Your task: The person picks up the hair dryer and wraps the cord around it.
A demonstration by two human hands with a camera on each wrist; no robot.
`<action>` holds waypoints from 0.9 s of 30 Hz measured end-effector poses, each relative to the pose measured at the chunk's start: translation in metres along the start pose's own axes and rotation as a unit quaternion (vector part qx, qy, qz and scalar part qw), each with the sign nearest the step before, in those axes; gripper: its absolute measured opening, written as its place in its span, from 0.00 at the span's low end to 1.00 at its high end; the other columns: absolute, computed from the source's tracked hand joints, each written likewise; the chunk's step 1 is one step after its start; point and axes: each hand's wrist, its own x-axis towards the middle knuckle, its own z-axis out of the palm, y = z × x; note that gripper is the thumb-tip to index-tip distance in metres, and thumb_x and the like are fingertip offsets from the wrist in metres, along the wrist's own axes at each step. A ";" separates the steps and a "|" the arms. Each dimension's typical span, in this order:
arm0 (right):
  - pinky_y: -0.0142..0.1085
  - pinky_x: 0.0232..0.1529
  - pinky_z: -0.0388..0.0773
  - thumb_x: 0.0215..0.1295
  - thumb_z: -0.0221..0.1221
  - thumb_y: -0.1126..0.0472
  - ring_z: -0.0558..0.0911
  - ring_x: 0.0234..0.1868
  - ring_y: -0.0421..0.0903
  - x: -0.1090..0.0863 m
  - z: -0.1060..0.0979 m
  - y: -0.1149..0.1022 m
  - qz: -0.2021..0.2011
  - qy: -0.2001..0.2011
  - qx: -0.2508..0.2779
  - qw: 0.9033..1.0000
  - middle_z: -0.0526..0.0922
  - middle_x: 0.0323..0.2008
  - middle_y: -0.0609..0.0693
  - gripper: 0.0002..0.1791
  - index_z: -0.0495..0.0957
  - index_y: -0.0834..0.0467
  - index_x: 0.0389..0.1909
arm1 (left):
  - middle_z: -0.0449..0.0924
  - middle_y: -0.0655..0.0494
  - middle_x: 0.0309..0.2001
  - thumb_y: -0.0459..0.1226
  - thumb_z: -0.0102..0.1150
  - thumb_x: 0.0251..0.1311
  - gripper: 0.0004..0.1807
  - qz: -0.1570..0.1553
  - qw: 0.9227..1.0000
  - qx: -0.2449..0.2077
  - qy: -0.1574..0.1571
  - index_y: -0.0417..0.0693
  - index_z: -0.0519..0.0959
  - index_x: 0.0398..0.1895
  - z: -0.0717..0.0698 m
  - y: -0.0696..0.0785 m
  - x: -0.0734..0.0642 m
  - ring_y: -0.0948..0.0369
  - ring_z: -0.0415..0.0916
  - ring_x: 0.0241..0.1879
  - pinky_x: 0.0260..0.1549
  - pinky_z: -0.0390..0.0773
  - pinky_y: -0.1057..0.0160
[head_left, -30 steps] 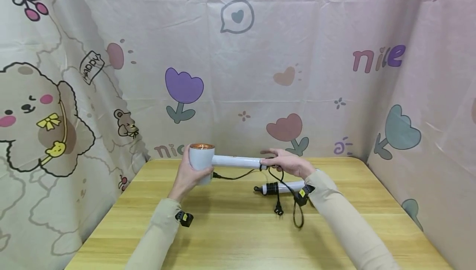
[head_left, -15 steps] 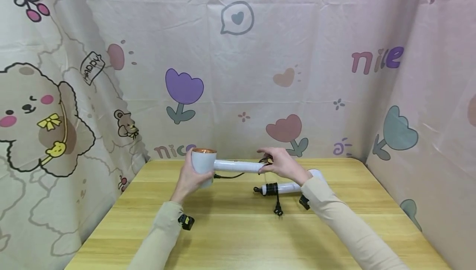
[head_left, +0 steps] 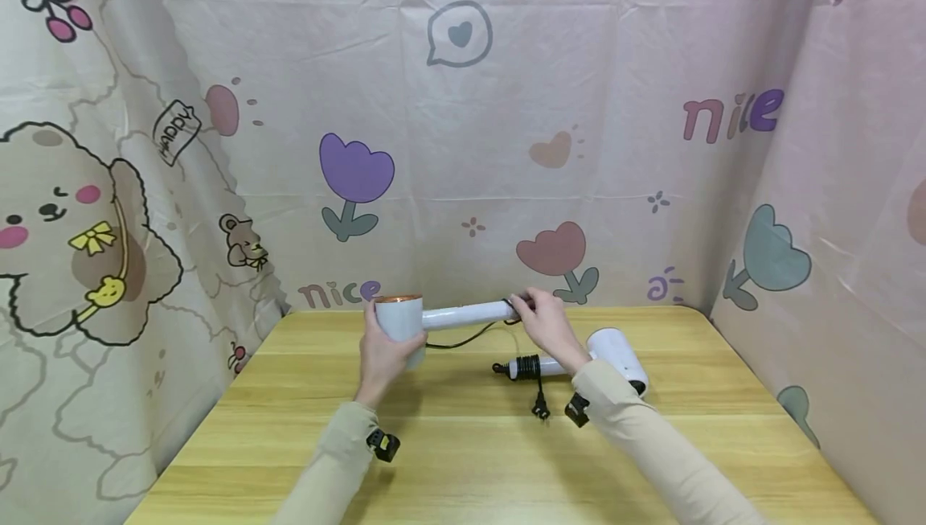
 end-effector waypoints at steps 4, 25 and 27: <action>0.31 0.25 0.68 0.71 0.58 0.54 0.74 0.24 0.41 0.000 -0.001 -0.001 0.118 0.014 0.173 0.978 0.85 0.34 0.59 0.15 0.77 0.64 0.44 | 0.77 0.36 0.49 0.36 0.78 0.39 0.59 0.007 0.999 -0.016 0.034 0.50 0.51 0.75 0.006 0.002 -0.003 0.43 0.78 0.42 0.38 0.82 0.47; 0.24 0.18 0.56 0.76 0.50 0.60 0.59 0.18 0.33 0.005 -0.007 0.015 0.161 -0.173 0.390 0.890 0.76 0.28 0.45 0.10 0.77 0.60 0.39 | 0.71 0.41 0.55 0.39 0.76 0.46 0.54 -0.079 0.993 -0.091 0.011 0.47 0.52 0.74 0.010 0.007 0.003 0.48 0.73 0.50 0.48 0.80 0.51; 0.24 0.19 0.57 0.75 0.50 0.61 0.60 0.19 0.34 0.005 -0.007 0.017 0.142 -0.167 0.364 0.905 0.81 0.34 0.46 0.12 0.78 0.65 0.47 | 0.70 0.42 0.56 0.43 0.76 0.47 0.51 -0.105 0.988 -0.112 -0.010 0.47 0.54 0.72 0.008 0.008 0.005 0.49 0.74 0.50 0.46 0.81 0.54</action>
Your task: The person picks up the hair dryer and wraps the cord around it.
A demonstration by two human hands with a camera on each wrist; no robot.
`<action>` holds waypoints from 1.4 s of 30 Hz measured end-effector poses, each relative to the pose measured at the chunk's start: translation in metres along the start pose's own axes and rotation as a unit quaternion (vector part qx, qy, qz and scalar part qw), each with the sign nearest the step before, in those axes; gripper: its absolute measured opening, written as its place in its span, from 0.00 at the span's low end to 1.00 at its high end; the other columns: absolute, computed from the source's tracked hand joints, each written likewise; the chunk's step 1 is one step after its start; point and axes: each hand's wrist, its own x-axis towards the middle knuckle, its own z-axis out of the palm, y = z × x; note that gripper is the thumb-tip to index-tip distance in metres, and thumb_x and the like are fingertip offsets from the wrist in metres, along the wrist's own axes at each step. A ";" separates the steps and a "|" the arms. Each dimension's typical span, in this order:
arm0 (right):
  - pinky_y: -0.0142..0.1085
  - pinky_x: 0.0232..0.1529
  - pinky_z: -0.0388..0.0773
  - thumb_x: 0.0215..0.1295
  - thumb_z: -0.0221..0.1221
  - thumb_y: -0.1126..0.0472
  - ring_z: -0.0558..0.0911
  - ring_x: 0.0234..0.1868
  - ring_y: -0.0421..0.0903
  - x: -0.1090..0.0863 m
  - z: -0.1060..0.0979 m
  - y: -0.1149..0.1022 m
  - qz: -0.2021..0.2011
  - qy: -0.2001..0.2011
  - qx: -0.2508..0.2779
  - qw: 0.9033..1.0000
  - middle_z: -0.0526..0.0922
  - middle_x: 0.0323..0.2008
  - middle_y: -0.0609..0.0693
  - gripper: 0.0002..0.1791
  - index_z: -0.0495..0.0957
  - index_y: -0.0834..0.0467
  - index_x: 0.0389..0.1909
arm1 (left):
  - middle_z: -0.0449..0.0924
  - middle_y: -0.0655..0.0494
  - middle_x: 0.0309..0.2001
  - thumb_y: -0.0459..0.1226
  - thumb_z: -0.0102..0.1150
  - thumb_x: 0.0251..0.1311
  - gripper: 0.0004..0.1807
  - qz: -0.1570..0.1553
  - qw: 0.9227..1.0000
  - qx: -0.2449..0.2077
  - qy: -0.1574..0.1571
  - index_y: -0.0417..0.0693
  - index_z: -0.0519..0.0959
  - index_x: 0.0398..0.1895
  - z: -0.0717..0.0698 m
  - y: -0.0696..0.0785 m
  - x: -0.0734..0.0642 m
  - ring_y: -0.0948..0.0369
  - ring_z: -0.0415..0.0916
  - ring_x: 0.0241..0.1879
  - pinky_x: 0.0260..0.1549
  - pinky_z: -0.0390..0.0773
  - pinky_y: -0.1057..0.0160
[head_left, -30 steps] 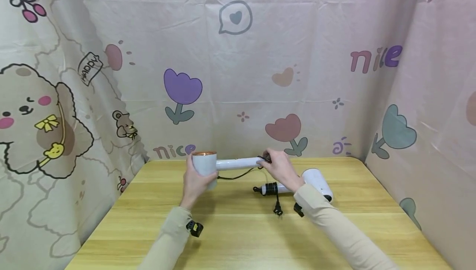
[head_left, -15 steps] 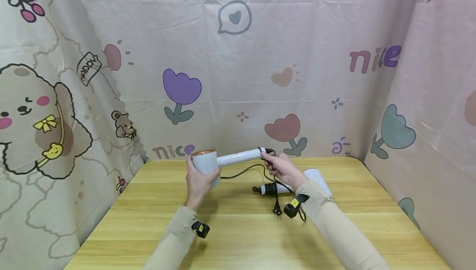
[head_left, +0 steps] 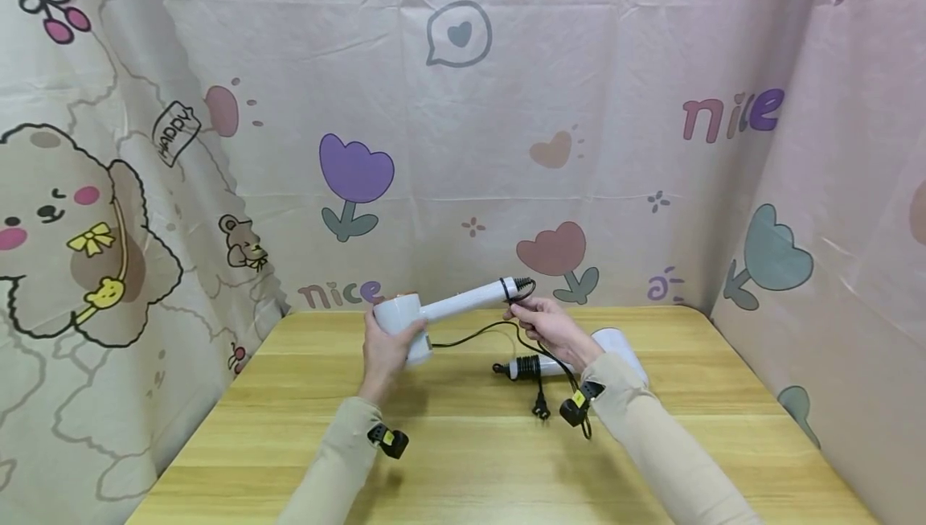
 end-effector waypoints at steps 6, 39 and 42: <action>0.27 0.19 0.56 0.72 0.55 0.62 0.59 0.16 0.35 -0.002 -0.006 0.008 -0.070 0.006 -0.101 0.992 0.84 0.29 0.39 0.16 0.80 0.71 0.50 | 0.68 0.46 0.57 0.45 0.71 0.53 0.44 -0.069 0.993 -0.066 -0.072 0.51 0.58 0.70 -0.011 0.001 0.008 0.58 0.77 0.39 0.35 0.84 0.59; 0.32 0.27 0.76 0.67 0.60 0.60 0.79 0.26 0.36 -0.006 0.006 -0.021 -0.166 0.062 -0.520 0.836 0.88 0.33 0.49 0.09 0.87 0.58 0.40 | 0.76 0.39 0.49 0.51 0.74 0.46 0.51 0.012 0.981 0.180 -0.071 0.45 0.57 0.69 -0.019 0.000 0.004 0.47 0.78 0.42 0.32 0.83 0.58; 0.30 0.23 0.72 0.64 0.65 0.58 0.76 0.23 0.36 -0.005 0.010 -0.014 -0.181 0.075 -0.527 0.827 0.87 0.30 0.48 0.08 0.86 0.58 0.39 | 0.77 0.39 0.47 0.52 0.75 0.44 0.55 0.025 0.983 0.176 -0.036 0.45 0.55 0.72 -0.016 0.001 0.001 0.47 0.79 0.41 0.32 0.83 0.58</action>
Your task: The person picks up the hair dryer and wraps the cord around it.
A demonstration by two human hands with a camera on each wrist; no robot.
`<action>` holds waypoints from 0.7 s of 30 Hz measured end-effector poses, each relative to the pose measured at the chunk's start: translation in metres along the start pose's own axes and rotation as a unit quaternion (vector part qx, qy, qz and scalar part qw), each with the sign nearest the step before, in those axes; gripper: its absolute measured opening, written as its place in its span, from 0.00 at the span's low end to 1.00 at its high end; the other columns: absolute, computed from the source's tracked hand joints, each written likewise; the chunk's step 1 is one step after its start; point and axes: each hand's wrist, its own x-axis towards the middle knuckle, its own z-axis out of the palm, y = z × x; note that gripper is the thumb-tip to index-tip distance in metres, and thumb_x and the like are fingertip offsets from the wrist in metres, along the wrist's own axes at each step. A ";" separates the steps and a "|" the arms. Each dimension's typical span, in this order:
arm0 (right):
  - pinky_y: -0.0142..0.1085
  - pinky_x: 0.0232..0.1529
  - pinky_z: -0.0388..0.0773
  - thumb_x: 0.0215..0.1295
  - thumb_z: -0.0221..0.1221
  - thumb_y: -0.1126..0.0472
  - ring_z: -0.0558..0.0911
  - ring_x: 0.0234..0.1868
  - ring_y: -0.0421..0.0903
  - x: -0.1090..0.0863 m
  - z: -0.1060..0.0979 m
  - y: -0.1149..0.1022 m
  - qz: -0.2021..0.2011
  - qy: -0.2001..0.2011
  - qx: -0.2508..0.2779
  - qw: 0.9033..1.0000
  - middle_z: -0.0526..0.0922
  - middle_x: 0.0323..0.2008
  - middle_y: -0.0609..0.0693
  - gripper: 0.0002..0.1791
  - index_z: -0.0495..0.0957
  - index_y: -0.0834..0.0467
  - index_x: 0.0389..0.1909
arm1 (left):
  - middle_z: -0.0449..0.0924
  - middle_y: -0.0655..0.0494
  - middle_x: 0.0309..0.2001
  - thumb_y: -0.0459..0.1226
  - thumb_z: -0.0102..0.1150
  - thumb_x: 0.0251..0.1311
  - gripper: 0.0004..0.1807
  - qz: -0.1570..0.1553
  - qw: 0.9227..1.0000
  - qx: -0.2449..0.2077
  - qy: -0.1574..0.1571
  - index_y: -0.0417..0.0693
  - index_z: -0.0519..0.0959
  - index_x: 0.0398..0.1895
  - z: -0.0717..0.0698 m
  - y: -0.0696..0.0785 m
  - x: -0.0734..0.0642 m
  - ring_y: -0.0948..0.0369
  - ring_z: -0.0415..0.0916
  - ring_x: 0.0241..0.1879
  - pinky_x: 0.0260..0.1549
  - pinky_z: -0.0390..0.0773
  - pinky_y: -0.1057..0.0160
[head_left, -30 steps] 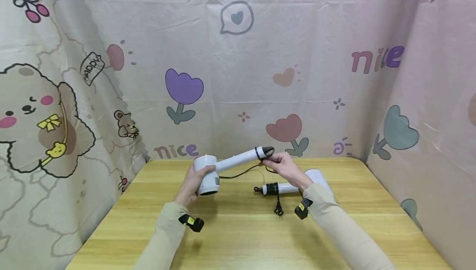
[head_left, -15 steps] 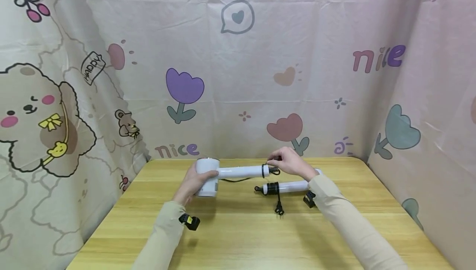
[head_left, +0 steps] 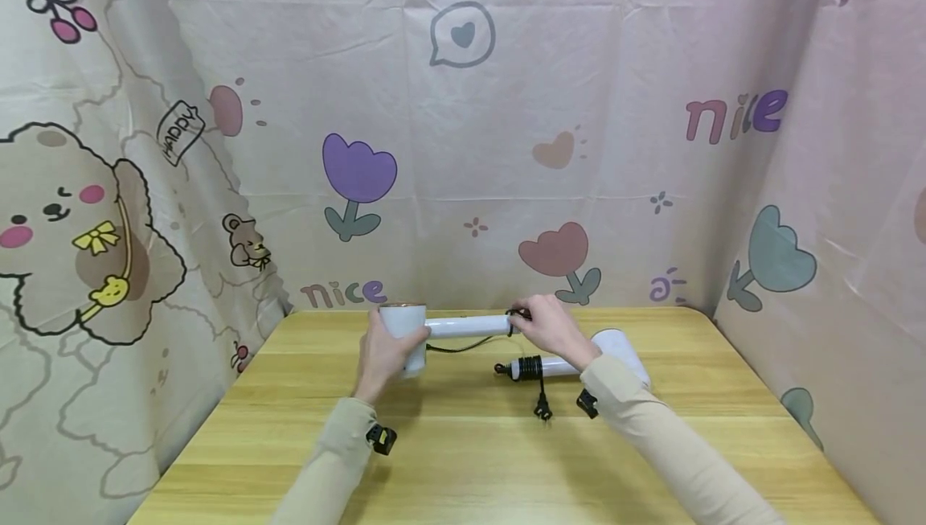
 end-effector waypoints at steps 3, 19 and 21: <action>0.31 0.22 0.69 0.56 0.71 0.56 0.73 0.22 0.37 -0.003 0.006 -0.001 -0.016 0.038 -0.025 0.999 0.84 0.27 0.46 0.11 0.85 0.56 0.39 | 0.77 0.40 0.48 0.53 0.75 0.43 0.57 0.000 1.000 -0.014 0.026 0.45 0.54 0.73 0.003 0.002 -0.003 0.47 0.79 0.42 0.33 0.83 0.57; 0.31 0.23 0.71 0.53 0.72 0.60 0.73 0.22 0.37 -0.010 0.020 0.001 -0.051 0.149 -0.054 0.986 0.85 0.29 0.48 0.14 0.85 0.57 0.42 | 0.71 0.43 0.55 0.45 0.74 0.49 0.48 -0.045 0.985 -0.164 -0.014 0.45 0.58 0.70 0.008 0.003 -0.003 0.48 0.74 0.51 0.48 0.81 0.52; 0.30 0.22 0.72 0.55 0.71 0.60 0.74 0.22 0.38 -0.011 0.022 0.002 -0.044 0.151 -0.050 0.986 0.85 0.29 0.48 0.15 0.85 0.57 0.43 | 0.71 0.43 0.55 0.44 0.75 0.49 0.46 -0.048 0.984 -0.173 -0.008 0.44 0.60 0.68 0.011 0.003 -0.004 0.49 0.74 0.50 0.46 0.81 0.54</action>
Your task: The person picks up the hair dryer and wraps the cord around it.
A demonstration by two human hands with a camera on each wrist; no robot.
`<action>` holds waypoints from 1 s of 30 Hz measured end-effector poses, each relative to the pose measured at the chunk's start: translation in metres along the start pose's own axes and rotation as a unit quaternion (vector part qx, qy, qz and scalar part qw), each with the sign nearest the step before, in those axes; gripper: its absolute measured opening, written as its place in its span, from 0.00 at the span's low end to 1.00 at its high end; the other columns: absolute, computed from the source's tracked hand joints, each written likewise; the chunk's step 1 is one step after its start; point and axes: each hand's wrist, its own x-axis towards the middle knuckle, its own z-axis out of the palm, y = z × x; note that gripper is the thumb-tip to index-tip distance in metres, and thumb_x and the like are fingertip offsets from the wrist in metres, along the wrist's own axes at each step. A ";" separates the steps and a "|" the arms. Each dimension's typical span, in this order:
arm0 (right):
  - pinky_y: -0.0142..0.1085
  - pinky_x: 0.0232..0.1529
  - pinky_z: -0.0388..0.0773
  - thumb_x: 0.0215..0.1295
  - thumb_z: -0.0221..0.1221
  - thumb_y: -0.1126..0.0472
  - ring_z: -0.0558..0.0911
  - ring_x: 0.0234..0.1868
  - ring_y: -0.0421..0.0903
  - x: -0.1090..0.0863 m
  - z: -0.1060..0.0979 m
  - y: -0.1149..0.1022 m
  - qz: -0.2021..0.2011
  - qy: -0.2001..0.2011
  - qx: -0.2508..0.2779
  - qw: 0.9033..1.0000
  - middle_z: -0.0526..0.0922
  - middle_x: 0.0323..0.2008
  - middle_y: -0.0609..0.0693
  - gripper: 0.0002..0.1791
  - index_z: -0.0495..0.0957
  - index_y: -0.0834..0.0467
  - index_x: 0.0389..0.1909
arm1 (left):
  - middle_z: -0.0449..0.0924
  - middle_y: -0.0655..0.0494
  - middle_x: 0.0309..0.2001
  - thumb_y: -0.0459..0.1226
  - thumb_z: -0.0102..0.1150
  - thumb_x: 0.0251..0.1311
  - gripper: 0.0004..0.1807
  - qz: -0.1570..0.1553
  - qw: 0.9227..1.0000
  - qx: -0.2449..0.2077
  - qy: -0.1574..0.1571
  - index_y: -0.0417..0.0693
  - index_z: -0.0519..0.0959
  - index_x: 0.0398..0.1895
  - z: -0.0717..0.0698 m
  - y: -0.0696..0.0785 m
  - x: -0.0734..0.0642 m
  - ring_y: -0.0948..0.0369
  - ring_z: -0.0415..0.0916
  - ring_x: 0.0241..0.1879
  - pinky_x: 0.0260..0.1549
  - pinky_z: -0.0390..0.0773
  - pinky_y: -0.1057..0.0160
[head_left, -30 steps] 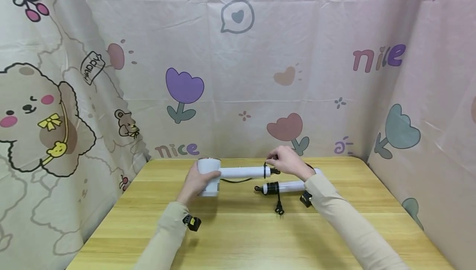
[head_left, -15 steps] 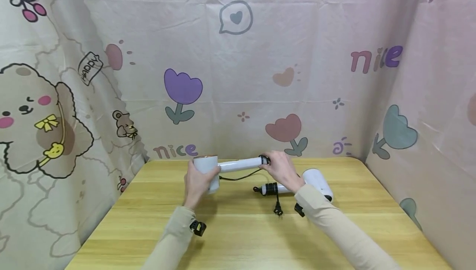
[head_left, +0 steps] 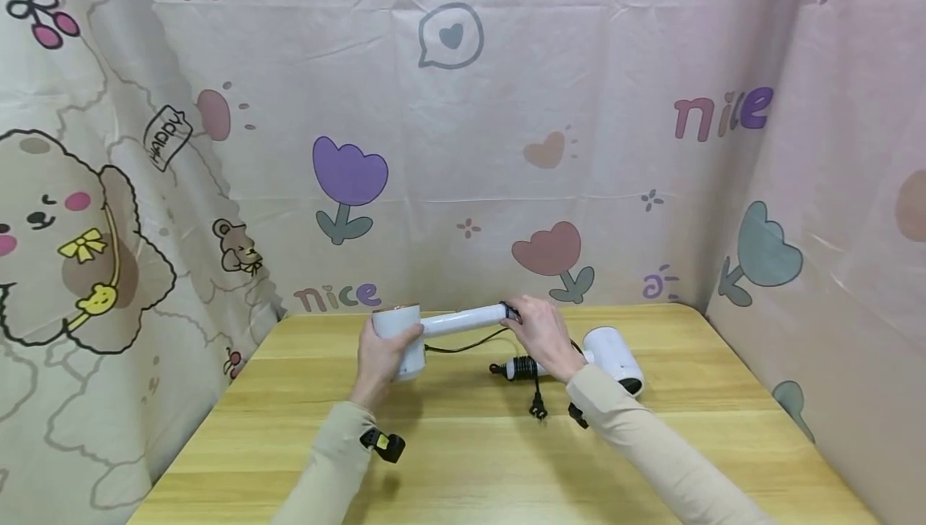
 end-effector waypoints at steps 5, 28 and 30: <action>0.31 0.21 0.70 0.63 0.65 0.61 0.72 0.21 0.38 -0.002 0.004 0.000 0.009 0.017 0.010 1.000 0.83 0.28 0.49 0.12 0.84 0.59 0.47 | 0.72 0.44 0.54 0.45 0.76 0.47 0.45 0.006 1.000 -0.016 0.024 0.46 0.62 0.67 0.004 -0.002 -0.002 0.50 0.74 0.50 0.46 0.81 0.54; 0.30 0.19 0.63 0.80 0.40 0.53 0.65 0.17 0.38 -0.013 0.000 0.027 0.118 -0.191 0.312 0.923 0.70 0.17 0.46 0.18 0.77 0.52 0.53 | 0.75 0.53 0.46 0.49 0.70 0.55 0.38 -0.108 0.970 -0.213 0.041 0.44 0.63 0.63 0.007 0.003 0.008 0.62 0.80 0.36 0.38 0.83 0.59; 0.29 0.17 0.60 0.80 0.39 0.52 0.62 0.17 0.37 -0.009 -0.002 0.034 0.132 -0.233 0.364 0.892 0.69 0.18 0.46 0.20 0.75 0.57 0.55 | 0.76 0.55 0.44 0.50 0.69 0.55 0.37 -0.123 0.967 -0.222 0.028 0.45 0.63 0.62 0.006 0.003 0.008 0.62 0.80 0.37 0.39 0.83 0.59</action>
